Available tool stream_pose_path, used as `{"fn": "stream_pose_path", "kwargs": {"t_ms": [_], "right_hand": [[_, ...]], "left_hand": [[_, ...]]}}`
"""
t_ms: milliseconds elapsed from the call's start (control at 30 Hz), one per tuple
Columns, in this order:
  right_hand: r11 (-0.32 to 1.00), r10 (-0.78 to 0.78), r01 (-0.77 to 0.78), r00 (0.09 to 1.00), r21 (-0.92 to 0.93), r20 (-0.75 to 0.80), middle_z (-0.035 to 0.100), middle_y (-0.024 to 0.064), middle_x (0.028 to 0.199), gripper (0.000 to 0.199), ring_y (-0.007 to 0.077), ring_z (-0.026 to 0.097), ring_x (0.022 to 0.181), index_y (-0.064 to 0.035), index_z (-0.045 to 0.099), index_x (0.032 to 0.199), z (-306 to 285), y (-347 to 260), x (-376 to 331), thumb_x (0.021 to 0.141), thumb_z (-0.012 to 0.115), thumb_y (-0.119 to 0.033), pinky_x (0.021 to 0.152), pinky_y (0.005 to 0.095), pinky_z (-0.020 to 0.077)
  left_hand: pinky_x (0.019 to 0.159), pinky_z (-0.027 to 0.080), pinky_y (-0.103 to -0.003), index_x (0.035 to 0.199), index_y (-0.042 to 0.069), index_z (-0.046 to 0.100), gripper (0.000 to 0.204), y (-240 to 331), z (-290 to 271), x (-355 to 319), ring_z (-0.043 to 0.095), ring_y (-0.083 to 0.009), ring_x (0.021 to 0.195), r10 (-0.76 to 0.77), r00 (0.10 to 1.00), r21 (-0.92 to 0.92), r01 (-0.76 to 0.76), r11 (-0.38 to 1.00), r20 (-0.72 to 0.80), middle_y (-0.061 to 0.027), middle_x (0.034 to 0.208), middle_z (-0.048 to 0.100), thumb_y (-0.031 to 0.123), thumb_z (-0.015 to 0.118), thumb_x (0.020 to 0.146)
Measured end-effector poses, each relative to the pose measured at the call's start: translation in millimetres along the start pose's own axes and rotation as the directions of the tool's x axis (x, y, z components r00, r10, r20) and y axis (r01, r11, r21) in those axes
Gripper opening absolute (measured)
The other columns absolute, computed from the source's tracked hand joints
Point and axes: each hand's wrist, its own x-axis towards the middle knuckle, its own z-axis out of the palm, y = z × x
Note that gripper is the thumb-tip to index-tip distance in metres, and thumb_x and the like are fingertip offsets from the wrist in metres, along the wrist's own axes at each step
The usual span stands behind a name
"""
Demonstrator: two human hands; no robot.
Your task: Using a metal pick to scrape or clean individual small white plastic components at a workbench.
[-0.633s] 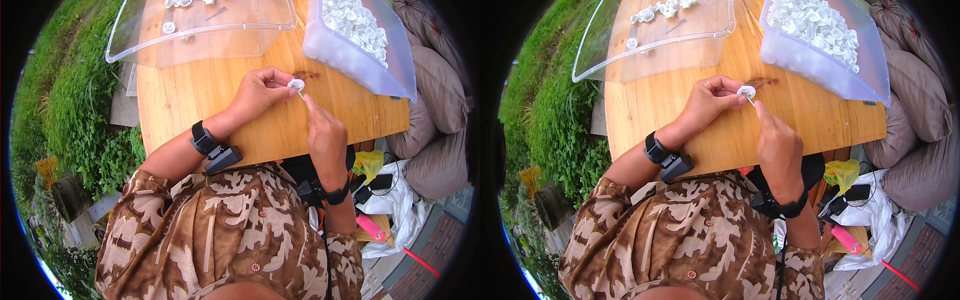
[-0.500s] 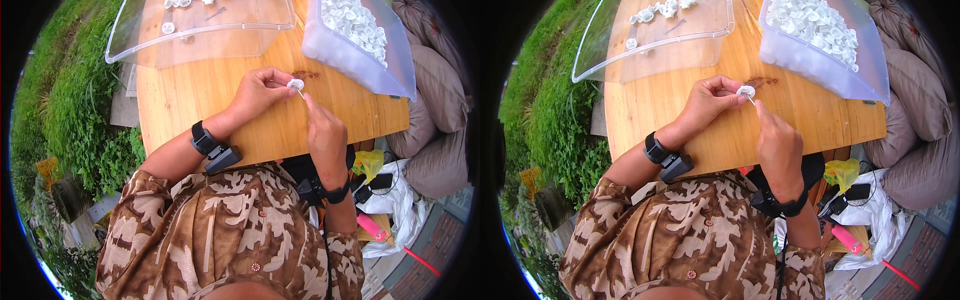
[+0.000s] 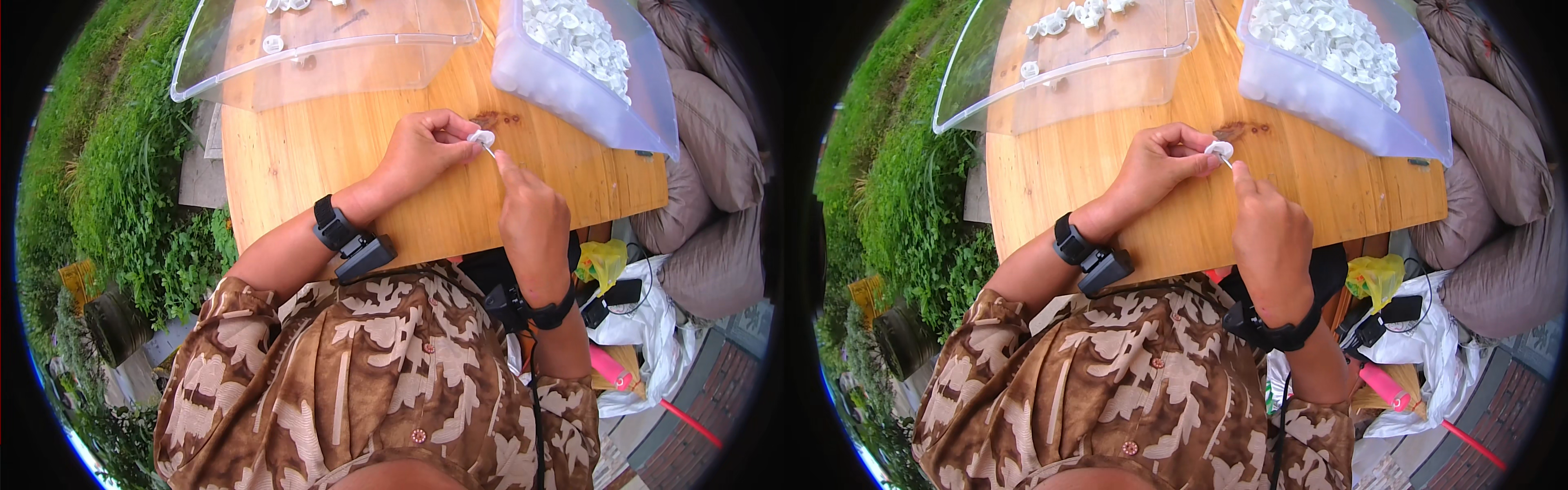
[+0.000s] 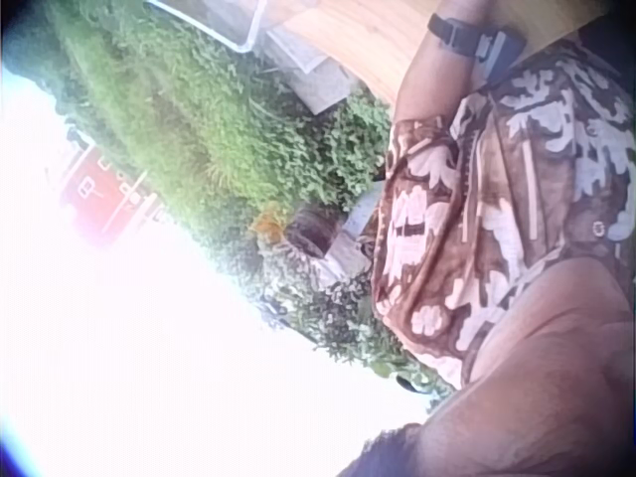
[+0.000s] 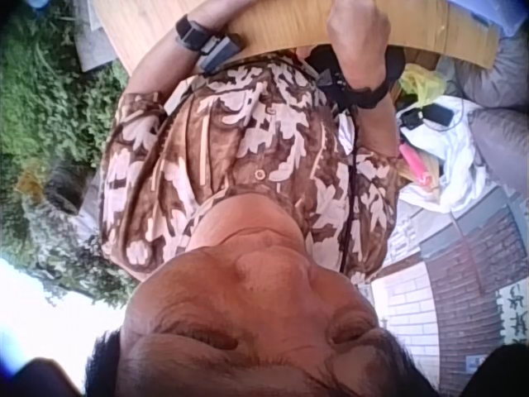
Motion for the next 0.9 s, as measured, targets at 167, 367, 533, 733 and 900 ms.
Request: {"fn": "stream_pose_path", "kwargs": {"t_ms": [167, 367, 533, 733, 900], "right_hand": [[0.988, -0.002, 0.012, 0.998, -0.154, 0.068, 0.064, 0.0124, 0.084, 0.033, 0.0299, 0.067, 0.071, -0.0026, 0.059, 0.117, -2, -6, 2, 0.086, 0.051, -0.007, 0.062, 0.0390, 0.0535], [0.990, -0.055, 0.065, 0.995, -0.122, 0.084, 0.064, 0.0122, 0.086, 0.031, 0.0278, 0.067, 0.073, -0.0042, 0.061, 0.116, -11, 9, 2, 0.086, 0.052, -0.008, 0.062, 0.0383, 0.0530], [0.896, 0.090, -0.046, 0.993, 0.443, -0.078, 0.064, 0.0125, 0.086, 0.030, 0.0250, 0.063, 0.069, -0.0049, 0.065, 0.111, -13, 31, 2, 0.080, 0.067, -0.006, 0.060, 0.0334, 0.0494], [0.444, 0.141, -0.148, 0.986, 0.884, 0.094, 0.065, 0.0020, 0.082, 0.021, 0.0073, 0.055, 0.063, -0.0007, 0.065, 0.105, 19, 36, 26, 0.085, 0.067, -0.007, 0.051, 0.0217, 0.0411], [0.171, 0.064, -0.239, 0.971, 0.956, 0.231, 0.065, 0.0000, 0.083, 0.013, 0.0000, 0.047, 0.058, -0.0003, 0.064, 0.098, 28, 43, 37, 0.088, 0.065, -0.008, 0.047, 0.0149, 0.0344]], "left_hand": [[0.074, 0.053, -0.021, 0.100, -0.005, 0.065, 0.018, 1, 1, -1, 0.064, -0.0073, 0.081, 0.000, 1.000, 0.028, 0.001, 1.000, -0.004, -0.0072, 0.095, 0.069, 0.003, 0.069, 0.085], [0.075, 0.054, -0.021, 0.100, -0.004, 0.065, 0.019, 3, 0, 2, 0.065, -0.0080, 0.081, -0.027, 0.999, 0.034, 0.026, 0.999, 0.020, -0.0069, 0.095, 0.069, 0.006, 0.070, 0.085], [0.075, 0.054, -0.022, 0.102, -0.003, 0.064, 0.021, 1, -5, 1, 0.065, -0.0089, 0.083, -0.035, 0.998, -0.100, 0.040, 0.994, 0.050, -0.0076, 0.097, 0.069, 0.007, 0.070, 0.085], [0.079, 0.053, -0.023, 0.105, -0.002, 0.063, 0.022, 3, 1, -1, 0.065, -0.0105, 0.089, -0.017, 0.982, -0.148, 0.045, 0.988, 0.186, -0.0068, 0.099, 0.068, 0.005, 0.070, 0.085], [0.083, 0.051, -0.023, 0.105, -0.001, 0.062, 0.022, 3, 0, 0, 0.064, -0.0108, 0.094, -0.024, 0.985, -0.212, 0.061, 0.975, 0.171, -0.0067, 0.101, 0.068, 0.005, 0.070, 0.085]]}}
